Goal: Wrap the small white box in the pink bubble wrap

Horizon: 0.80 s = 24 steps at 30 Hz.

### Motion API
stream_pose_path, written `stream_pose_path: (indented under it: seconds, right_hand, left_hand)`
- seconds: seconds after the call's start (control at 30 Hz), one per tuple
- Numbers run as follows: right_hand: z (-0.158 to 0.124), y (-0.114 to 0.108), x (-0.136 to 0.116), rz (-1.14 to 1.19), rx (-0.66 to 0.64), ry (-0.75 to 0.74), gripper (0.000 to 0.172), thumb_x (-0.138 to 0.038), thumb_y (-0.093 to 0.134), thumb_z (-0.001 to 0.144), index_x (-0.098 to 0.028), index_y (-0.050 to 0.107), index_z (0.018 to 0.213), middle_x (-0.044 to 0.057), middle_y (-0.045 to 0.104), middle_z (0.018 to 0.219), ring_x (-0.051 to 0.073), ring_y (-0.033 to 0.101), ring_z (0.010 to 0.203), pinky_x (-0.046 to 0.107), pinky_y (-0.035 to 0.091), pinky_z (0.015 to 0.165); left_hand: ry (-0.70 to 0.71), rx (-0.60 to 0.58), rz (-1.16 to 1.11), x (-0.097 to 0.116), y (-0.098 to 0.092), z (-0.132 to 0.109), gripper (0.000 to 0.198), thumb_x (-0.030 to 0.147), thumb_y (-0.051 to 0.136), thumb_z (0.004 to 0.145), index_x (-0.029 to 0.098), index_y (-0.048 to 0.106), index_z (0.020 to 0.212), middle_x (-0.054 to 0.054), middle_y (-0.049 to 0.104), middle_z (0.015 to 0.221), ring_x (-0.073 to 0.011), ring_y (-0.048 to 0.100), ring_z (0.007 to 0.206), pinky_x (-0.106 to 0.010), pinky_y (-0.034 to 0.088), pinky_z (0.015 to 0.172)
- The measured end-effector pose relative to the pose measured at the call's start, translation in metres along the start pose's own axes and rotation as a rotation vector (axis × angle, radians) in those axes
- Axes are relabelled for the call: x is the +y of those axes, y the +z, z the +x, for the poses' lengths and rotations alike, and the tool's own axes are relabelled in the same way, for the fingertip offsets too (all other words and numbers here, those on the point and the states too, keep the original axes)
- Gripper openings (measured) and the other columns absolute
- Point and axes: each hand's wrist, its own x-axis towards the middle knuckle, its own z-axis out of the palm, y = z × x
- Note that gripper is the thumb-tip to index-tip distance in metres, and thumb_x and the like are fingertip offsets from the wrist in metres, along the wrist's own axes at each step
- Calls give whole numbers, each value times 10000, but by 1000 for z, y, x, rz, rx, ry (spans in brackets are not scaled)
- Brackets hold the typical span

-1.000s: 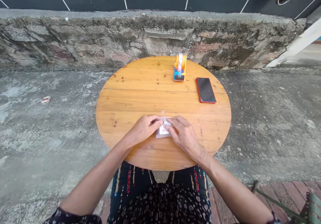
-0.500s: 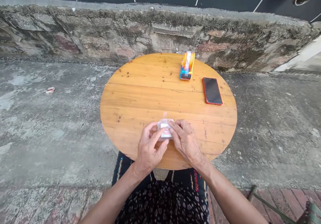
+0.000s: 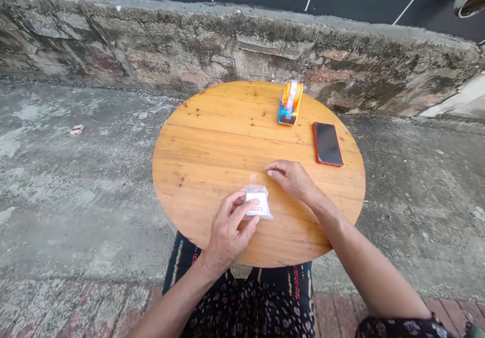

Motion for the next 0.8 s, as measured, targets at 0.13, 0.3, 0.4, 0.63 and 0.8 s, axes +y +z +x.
stream_pose_path:
  seconds: [0.13,0.3,0.4,0.63,0.8]
  right_hand:
    - [22,0,-10,-106,-160,-57,220,-138,529,844,-205,733,893,18,741,906,161,664,812,261,453,728]
    - [30,2,-20,-227,-207,-18,225,-116,534,808,-211,737,825,15,739,883,169,652,787,254,419,685]
    - [32,2,-23,-281,-223,8,239,-112,520,806,-218,734,802,15,740,896,177,651,805,254,400,676]
    - [35,7,-39,-530,-261,-8,243,-119,490,820,-194,688,703,60,717,818,182,603,716,272,292,584]
    - [36,12,-41,-608,-249,-64,242,-131,444,865,-166,655,752,82,692,804,172,558,647,293,281,610]
  left_hand:
    - [11,2,-15,0,0,2,307,157,622,838,222,615,1138,-101,553,1192,-190,599,1010,-339,571,839]
    - [21,10,-4,1,-1,4,293,162,617,839,225,619,1125,-101,563,1173,-185,610,979,-330,586,799]
    - [17,8,-11,1,-1,5,291,162,615,840,228,618,1123,-102,567,1167,-186,613,975,-329,591,793]
    - [0,6,-38,-1,0,3,303,166,620,841,232,618,1136,-104,559,1179,-189,612,978,-332,587,799]
    - [11,10,-57,-2,0,2,307,148,638,827,219,616,1125,-105,547,1197,-189,602,1002,-335,578,827]
